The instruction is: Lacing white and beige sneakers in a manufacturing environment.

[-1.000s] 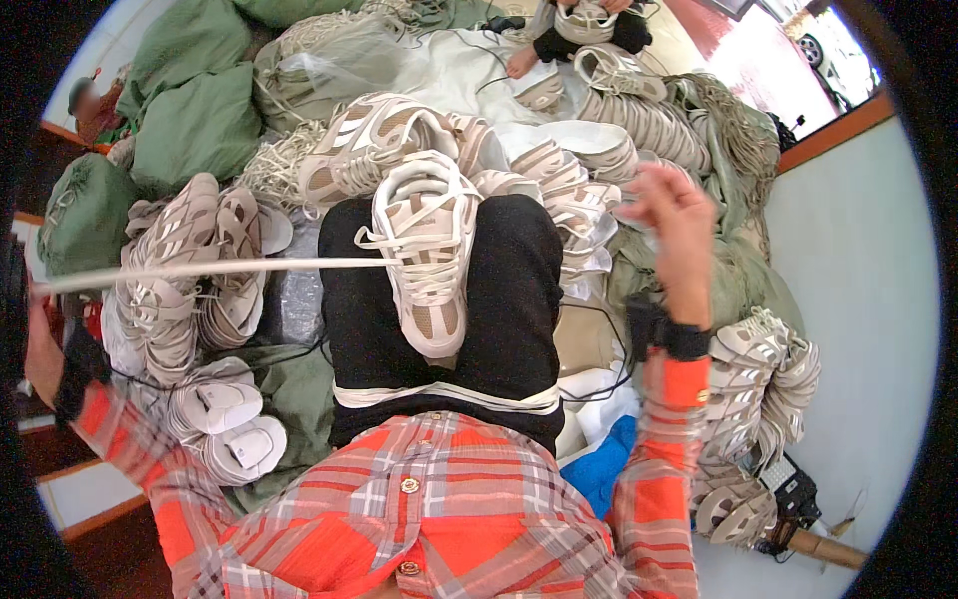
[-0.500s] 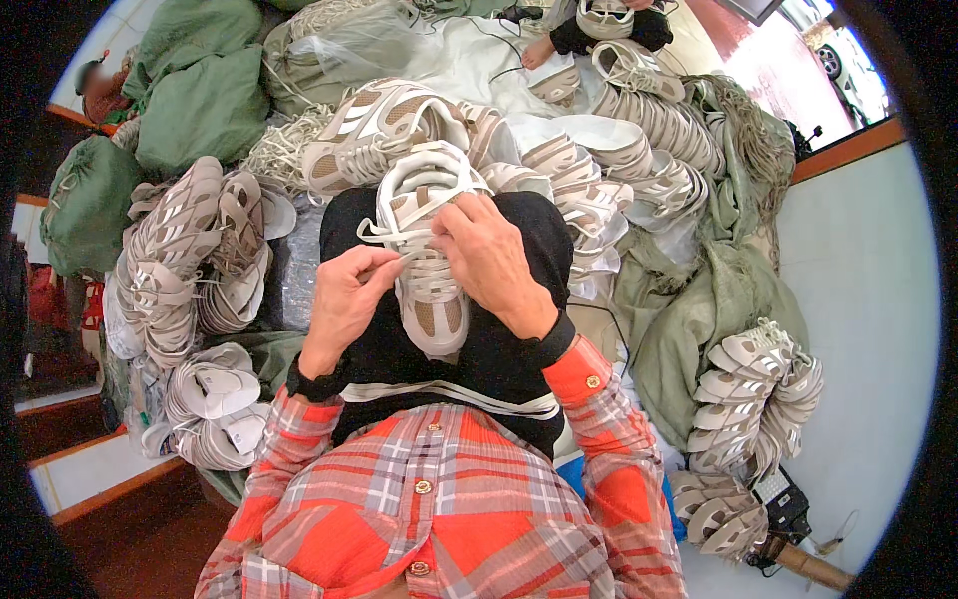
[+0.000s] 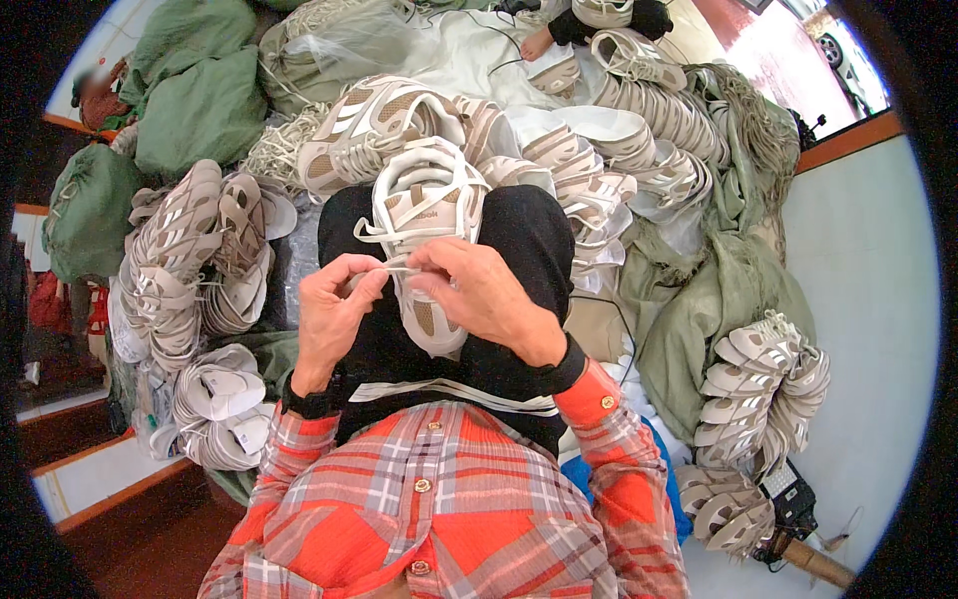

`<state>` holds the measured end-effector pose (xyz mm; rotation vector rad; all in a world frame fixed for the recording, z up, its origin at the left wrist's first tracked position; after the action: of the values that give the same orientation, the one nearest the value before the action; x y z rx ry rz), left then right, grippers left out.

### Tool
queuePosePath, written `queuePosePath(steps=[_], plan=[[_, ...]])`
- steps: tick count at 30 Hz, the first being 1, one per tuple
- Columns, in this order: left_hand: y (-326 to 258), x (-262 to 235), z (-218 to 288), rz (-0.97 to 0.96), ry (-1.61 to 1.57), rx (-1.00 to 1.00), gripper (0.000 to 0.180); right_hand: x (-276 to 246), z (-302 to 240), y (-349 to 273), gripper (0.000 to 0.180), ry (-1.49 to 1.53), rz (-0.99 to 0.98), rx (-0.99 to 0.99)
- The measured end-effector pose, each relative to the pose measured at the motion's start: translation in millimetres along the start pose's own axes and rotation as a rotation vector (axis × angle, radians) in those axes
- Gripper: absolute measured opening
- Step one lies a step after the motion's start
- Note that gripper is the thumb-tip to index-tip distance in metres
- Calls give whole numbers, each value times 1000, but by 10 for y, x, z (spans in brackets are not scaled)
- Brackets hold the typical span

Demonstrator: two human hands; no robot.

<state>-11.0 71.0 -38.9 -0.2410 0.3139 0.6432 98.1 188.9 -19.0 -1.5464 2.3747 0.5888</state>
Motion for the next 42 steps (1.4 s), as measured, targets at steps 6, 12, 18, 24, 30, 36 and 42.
queuePosePath(steps=[6, 12, 18, 24, 30, 36, 42], plan=[[-13, 260, 105, -149, -276, 26, 14, 7, -107, -81, 24, -92, 91, -154], [34, 216, 183, -103, 160, 191, 14, 15, 97, -33, 14, 24, -37, 180], [71, 166, 194, 191, 376, 272, 12, -132, 63, 32, 7, -299, 209, -83], [36, 231, 383, 276, 526, 446, 7, -133, 127, 85, 6, -263, 224, -32], [111, 304, 376, 240, 596, 451, 8, -152, 149, 82, 6, -223, 227, -35], [333, 301, 139, 44, 278, 362, 5, -188, 377, 37, 7, 55, 215, 205], [220, 417, 228, 70, 339, 389, 8, -230, 361, -2, 8, 78, 230, 224]])
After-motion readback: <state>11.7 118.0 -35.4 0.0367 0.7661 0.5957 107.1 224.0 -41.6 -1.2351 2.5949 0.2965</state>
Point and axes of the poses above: each hand's wrist, its own y-axis towards the middle knuckle, its own x-axis out of the palm, z = x × y, the point moved 9 cm from there along y, towards the middle knuckle, and after that the axes turned 1 degree about x, right-handed, at the moved point
